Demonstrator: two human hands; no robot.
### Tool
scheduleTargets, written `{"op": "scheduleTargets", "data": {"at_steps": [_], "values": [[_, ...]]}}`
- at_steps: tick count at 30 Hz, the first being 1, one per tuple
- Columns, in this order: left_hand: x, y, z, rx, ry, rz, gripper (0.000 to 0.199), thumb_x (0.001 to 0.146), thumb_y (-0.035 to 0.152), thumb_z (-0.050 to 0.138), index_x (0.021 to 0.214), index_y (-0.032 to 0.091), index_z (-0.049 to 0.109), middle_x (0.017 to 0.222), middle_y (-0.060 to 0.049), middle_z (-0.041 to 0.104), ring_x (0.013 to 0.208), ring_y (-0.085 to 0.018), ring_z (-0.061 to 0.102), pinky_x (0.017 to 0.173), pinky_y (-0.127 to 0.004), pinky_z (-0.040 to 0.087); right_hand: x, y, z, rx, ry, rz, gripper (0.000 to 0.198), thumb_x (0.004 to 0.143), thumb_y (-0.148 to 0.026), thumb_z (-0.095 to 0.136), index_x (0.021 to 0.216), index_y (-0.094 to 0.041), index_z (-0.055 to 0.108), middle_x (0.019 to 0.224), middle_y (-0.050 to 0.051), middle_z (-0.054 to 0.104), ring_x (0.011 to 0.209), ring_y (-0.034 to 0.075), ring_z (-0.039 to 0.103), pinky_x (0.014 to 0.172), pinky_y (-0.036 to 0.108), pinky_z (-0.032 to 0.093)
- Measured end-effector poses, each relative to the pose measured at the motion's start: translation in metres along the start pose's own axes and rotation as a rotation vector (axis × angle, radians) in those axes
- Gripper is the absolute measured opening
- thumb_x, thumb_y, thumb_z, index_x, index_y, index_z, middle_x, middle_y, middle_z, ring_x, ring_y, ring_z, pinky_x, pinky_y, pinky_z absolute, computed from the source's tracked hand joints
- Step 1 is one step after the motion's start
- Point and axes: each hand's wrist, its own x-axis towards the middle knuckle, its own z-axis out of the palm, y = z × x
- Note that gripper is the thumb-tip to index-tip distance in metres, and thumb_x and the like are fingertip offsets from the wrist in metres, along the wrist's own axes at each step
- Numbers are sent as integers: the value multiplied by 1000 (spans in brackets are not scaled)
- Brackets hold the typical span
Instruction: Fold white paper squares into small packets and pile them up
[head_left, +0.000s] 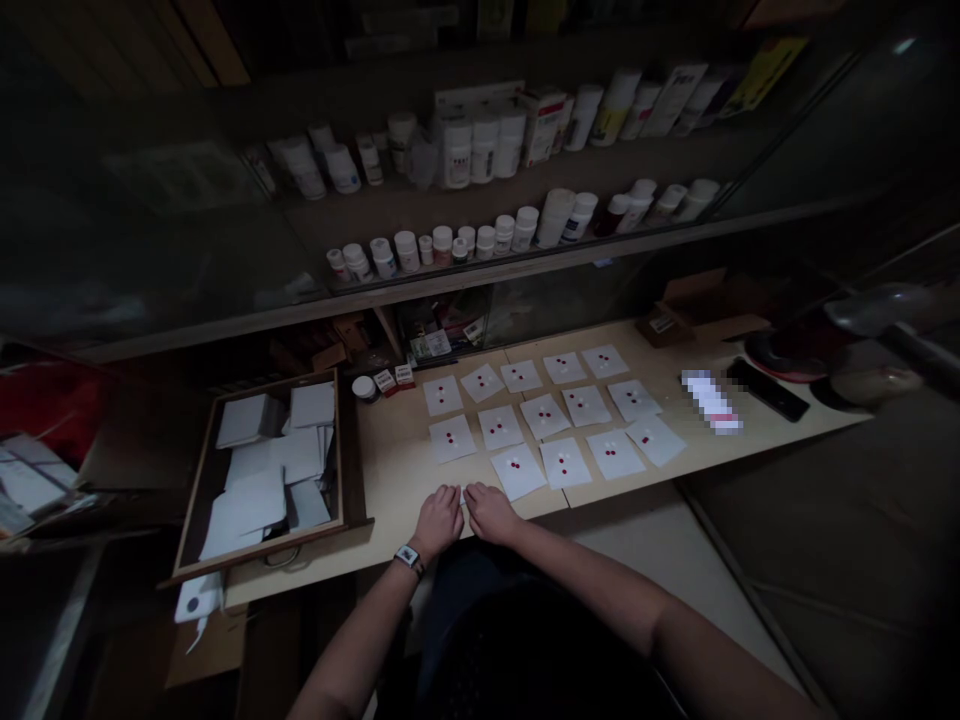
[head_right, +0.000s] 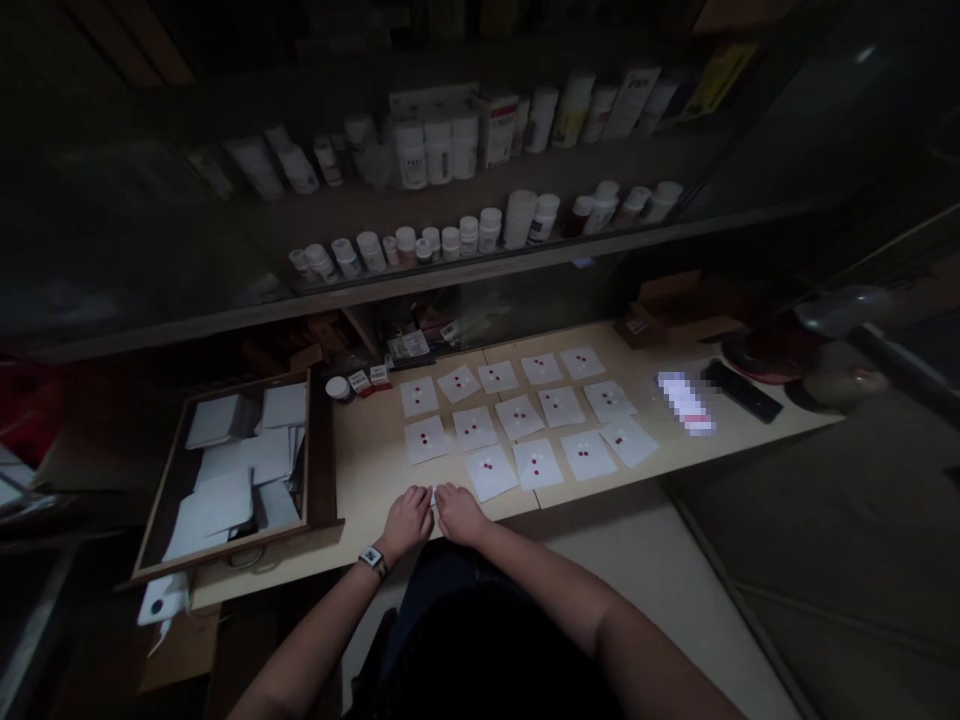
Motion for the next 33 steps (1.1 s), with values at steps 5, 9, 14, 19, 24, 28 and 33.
{"op": "scheduleTargets", "data": {"at_steps": [5,9,14,19,24,28,33], "values": [[-5,3,-5,43,-66,15,46,86,19,45,132,12,44,109,-13,56,106,-26,47,80,-35,46,-3,-6,-3,12,-19,68,39,84,-15,48,123,-10,50,110,15,56,101,26,49,77,35,42],[-11,0,-7,84,-96,52,47,85,19,47,132,15,44,116,-12,55,111,-27,45,80,-35,44,-2,-4,-6,16,-11,106,35,86,-16,47,121,-10,51,106,13,57,98,25,50,75,34,43],[-13,-2,-13,98,-38,46,38,90,22,45,128,17,49,114,-11,56,107,-25,46,80,-35,42,2,2,-6,-50,-12,80,33,88,-11,45,121,-13,51,105,13,58,97,23,51,74,32,44],[-2,8,-16,66,17,-79,25,94,34,44,104,19,62,94,-7,58,92,-22,50,73,-32,41,3,4,-5,-94,-12,25,23,88,-14,48,109,-11,58,99,13,59,95,24,51,72,33,44],[4,16,-8,43,71,-179,22,95,29,44,93,21,63,92,-6,59,87,-20,50,70,-30,42,-2,4,-6,-83,6,11,23,88,-14,49,107,-10,60,100,13,59,96,25,50,73,34,43],[1,11,-3,4,92,-88,23,95,21,41,105,22,62,106,-6,60,92,-20,49,74,-31,44,2,9,-11,4,12,68,19,91,-18,45,97,-14,63,101,11,58,98,23,49,78,32,41],[0,2,-2,-104,123,-18,27,94,17,40,105,25,63,119,-6,59,101,-21,47,83,-35,46,15,13,-17,141,38,193,19,90,-25,51,105,-19,61,106,8,57,100,21,49,80,30,40]]}}
